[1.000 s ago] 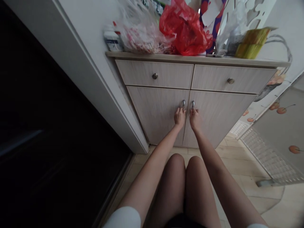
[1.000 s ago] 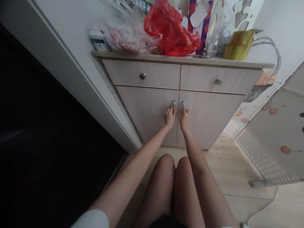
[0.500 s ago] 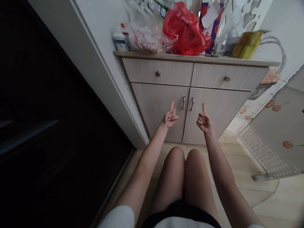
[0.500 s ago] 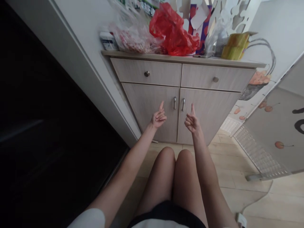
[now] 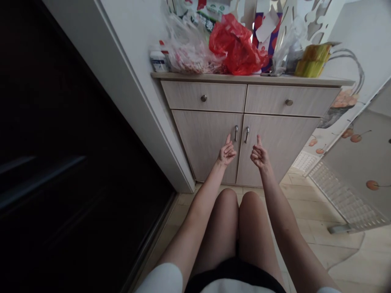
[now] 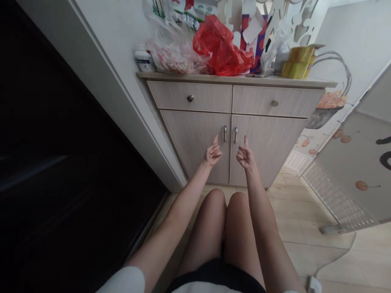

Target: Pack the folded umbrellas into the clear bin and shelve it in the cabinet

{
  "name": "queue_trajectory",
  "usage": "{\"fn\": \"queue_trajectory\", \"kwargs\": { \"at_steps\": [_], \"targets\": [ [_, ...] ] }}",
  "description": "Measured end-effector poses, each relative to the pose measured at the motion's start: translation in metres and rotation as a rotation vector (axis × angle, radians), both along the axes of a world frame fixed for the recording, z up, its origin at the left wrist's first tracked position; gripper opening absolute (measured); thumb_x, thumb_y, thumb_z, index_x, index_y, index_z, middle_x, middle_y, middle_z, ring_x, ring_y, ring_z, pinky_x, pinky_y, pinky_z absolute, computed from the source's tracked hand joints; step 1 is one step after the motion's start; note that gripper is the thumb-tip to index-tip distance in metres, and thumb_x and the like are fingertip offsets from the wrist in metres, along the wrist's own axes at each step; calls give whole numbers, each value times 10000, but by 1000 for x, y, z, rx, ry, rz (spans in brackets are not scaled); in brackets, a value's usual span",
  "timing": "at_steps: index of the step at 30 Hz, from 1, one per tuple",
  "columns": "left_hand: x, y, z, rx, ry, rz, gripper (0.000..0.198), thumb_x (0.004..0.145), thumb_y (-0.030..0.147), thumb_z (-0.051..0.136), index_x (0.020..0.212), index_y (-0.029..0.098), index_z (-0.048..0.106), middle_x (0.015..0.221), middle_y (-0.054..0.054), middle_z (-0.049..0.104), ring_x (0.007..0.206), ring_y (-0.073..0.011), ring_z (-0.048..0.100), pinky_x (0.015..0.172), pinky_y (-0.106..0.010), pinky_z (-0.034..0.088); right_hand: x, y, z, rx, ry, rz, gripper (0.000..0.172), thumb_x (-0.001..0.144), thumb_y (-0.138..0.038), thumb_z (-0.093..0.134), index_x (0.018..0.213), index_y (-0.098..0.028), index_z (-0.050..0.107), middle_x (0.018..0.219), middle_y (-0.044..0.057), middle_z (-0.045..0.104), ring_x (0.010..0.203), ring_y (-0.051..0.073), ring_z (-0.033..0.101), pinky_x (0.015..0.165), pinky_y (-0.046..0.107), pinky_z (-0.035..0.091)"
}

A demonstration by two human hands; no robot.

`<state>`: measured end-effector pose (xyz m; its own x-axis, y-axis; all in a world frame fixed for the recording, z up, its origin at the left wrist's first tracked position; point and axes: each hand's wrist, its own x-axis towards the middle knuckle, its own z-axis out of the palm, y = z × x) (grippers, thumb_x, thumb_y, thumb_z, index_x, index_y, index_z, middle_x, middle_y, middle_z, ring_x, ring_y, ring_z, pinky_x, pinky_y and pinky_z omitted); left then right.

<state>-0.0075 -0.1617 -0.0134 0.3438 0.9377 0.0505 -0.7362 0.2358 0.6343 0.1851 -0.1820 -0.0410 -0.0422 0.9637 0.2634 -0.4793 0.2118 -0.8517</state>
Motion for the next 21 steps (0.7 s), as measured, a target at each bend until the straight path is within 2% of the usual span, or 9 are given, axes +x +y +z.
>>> {"fn": "queue_trajectory", "kwargs": {
  "at_steps": [2,4,6,8,10,14,17,21],
  "targets": [
    [0,11,-2,33,214,50,458,977,131,472,1413,264,513,423,137,278,306,-45,235,409,-137,255,0,10,-2,-21,-177,-146,709,841,-426,641,1495,-363,374,523,-130,328,410,84,255,430,195,233],
    [5,27,-3,89,546,214,376,968,229,526,1340,225,581,488,93,441,389,-63,408,471,-160,337,-2,26,-3,-8,-443,-403,695,809,-492,664,1440,-273,474,661,-58,529,509,104,421,505,227,356],
    [15,44,-2,186,918,434,333,942,285,579,1256,187,635,700,-4,646,632,-116,616,617,-206,445,-7,45,-2,61,-723,-675,605,801,-505,659,1308,-182,592,900,69,651,694,163,558,648,296,454],
    [28,59,1,299,1214,582,328,917,282,614,1226,175,641,995,-98,717,945,-195,671,802,-273,483,-14,65,0,118,-932,-826,493,837,-473,611,1201,-141,637,1048,156,663,852,230,609,773,360,476],
    [40,69,4,394,1377,605,329,928,272,592,1242,179,614,1166,-142,691,1107,-243,637,906,-329,473,-21,82,3,103,-1047,-833,398,886,-422,542,1146,-136,639,1030,173,678,880,257,629,800,382,476],
    [48,73,4,506,1460,598,242,966,191,492,1181,167,600,1159,-160,686,1094,-246,647,914,-340,474,-28,96,5,49,-1096,-761,278,937,-331,442,1038,-149,626,912,139,695,765,231,634,729,347,472],
    [41,63,-3,571,1476,612,182,954,141,489,1092,163,605,1084,-154,690,1051,-243,653,901,-326,470,-29,85,2,71,-1083,-775,278,953,-326,399,1016,-150,605,901,129,689,752,219,625,713,335,467],
    [26,37,-14,590,1426,654,144,960,145,463,1025,168,589,993,-145,673,960,-246,652,852,-331,470,-25,45,-5,121,-1064,-779,299,973,-378,367,993,-175,586,911,115,673,793,217,619,733,335,466]
  ]
}}
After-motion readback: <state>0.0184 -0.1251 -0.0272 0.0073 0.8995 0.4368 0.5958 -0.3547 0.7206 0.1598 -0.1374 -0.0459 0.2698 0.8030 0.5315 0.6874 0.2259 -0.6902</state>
